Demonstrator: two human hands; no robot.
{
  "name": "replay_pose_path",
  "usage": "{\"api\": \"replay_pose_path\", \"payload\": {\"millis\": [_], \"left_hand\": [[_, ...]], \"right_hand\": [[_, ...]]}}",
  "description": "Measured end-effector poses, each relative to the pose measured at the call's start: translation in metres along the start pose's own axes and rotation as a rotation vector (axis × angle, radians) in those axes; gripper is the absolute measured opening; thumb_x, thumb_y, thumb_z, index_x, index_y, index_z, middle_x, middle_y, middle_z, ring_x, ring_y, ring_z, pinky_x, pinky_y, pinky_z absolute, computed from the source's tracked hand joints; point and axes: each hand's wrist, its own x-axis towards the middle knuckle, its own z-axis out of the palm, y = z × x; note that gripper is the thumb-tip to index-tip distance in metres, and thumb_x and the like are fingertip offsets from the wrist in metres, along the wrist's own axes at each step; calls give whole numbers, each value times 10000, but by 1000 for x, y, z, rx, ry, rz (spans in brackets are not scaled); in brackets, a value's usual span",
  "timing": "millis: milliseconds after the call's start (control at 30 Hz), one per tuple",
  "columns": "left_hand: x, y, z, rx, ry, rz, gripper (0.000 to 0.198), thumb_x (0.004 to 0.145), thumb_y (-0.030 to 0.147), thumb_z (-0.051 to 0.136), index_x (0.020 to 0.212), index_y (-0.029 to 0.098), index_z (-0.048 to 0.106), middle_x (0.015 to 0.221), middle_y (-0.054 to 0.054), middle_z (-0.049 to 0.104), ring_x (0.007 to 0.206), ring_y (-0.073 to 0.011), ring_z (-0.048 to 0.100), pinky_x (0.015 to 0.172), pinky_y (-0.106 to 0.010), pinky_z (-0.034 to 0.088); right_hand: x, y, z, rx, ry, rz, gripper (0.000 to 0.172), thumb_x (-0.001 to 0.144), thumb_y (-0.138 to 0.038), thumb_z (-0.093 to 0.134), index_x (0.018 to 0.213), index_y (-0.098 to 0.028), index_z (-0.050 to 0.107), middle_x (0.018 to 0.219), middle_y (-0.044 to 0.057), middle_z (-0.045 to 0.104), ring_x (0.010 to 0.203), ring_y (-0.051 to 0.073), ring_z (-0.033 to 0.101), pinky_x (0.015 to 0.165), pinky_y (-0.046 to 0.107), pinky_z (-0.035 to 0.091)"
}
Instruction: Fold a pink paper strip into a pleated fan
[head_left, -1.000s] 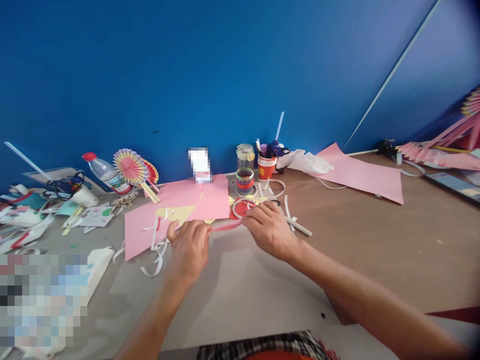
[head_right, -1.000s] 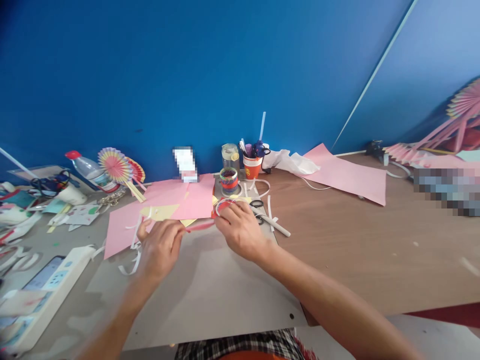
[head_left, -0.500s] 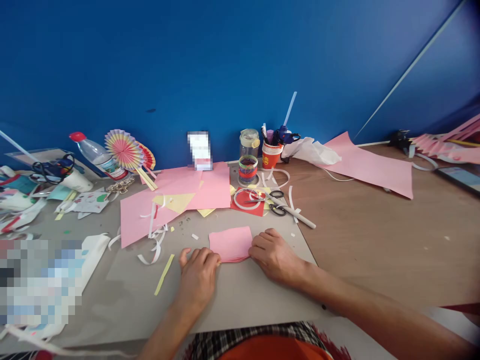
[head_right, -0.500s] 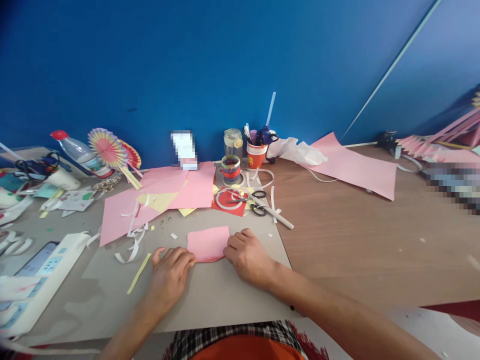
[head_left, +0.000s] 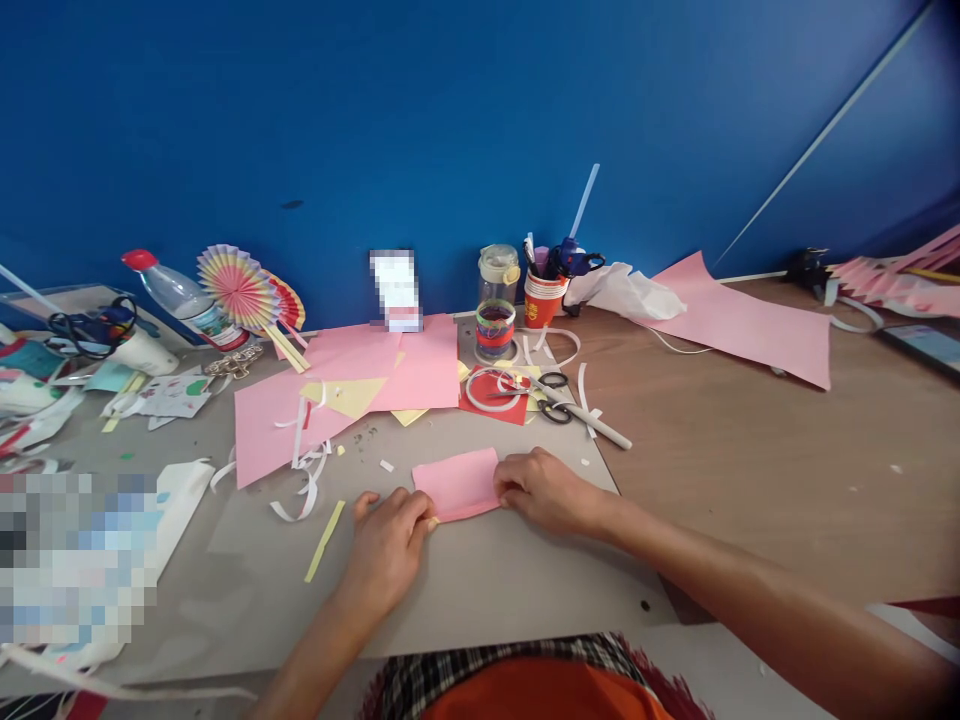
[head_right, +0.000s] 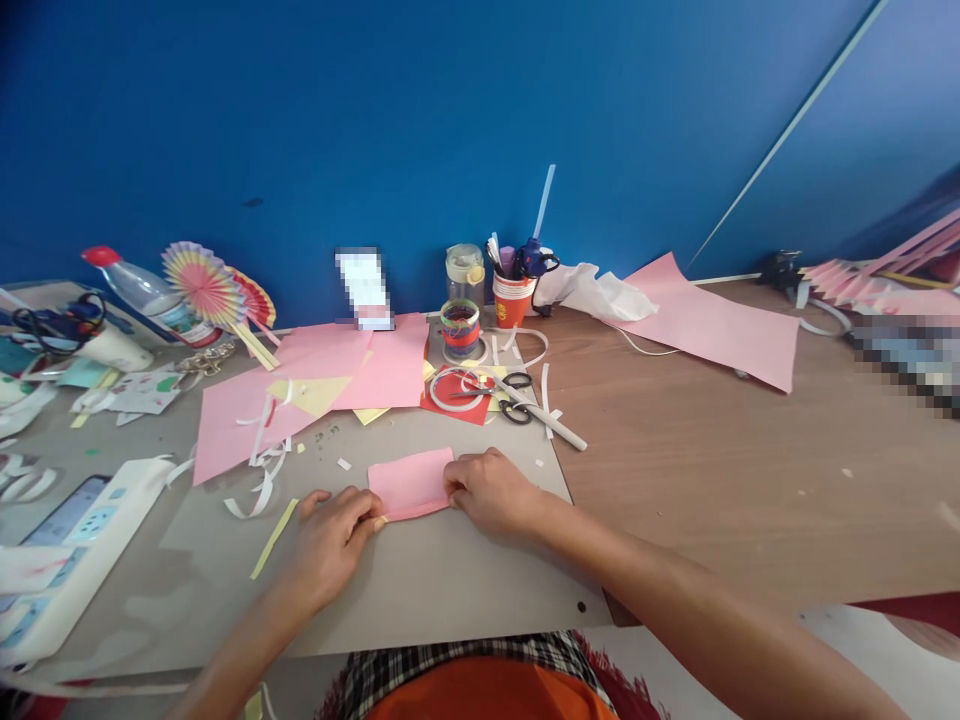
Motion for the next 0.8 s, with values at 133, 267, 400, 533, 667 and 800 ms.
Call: {"api": "replay_pose_path", "payload": {"millis": [133, 267, 400, 533, 667, 800], "left_hand": [[-2, -3, 3, 53, 34, 23, 200, 901, 203, 422, 811, 245, 595, 779, 27, 615, 729, -145, 573, 897, -381, 250], [-3, -5, 7, 105, 96, 66, 245, 922, 200, 401, 818, 240, 619, 776, 16, 599, 720, -135, 563, 899, -376, 243], [-3, -6, 7, 167, 98, 106, 288, 926, 173, 377, 790, 232, 623, 736, 10, 566, 684, -133, 545, 876, -376, 251], [-4, -5, 7, 227, 99, 147, 304, 932, 169, 369, 751, 211, 610, 735, -1, 555, 682, -142, 543, 852, -378, 266], [-5, -6, 8, 231, 133, 214, 269, 916, 152, 393, 758, 208, 603, 758, -7, 573, 700, -147, 544, 844, -365, 291], [-5, -9, 10, 241, 134, 235, 259, 913, 130, 389, 773, 203, 594, 780, -14, 584, 719, -148, 549, 862, -376, 298]], "right_hand": [[5, -1, -3, 1, -30, 35, 150, 727, -72, 532, 649, -183, 597, 697, -12, 615, 646, 114, 518, 652, 220, 365], [7, 0, -2, -29, -38, 70, 137, 721, -90, 542, 653, -186, 612, 716, -5, 618, 631, 115, 515, 619, 218, 366], [9, -1, -1, -50, -55, 111, 124, 716, -97, 550, 656, -189, 607, 734, 1, 621, 635, 119, 514, 593, 219, 349], [9, -6, -1, -130, -78, 129, 112, 750, -111, 552, 676, -183, 595, 763, 10, 618, 639, 121, 501, 614, 233, 340], [7, -10, 0, -219, -83, 135, 108, 809, -121, 532, 738, -177, 590, 796, 28, 596, 645, 124, 505, 634, 247, 339], [7, -6, 2, -269, -47, 100, 54, 816, -134, 561, 840, -167, 597, 944, 57, 547, 666, 116, 518, 645, 245, 355]]}}
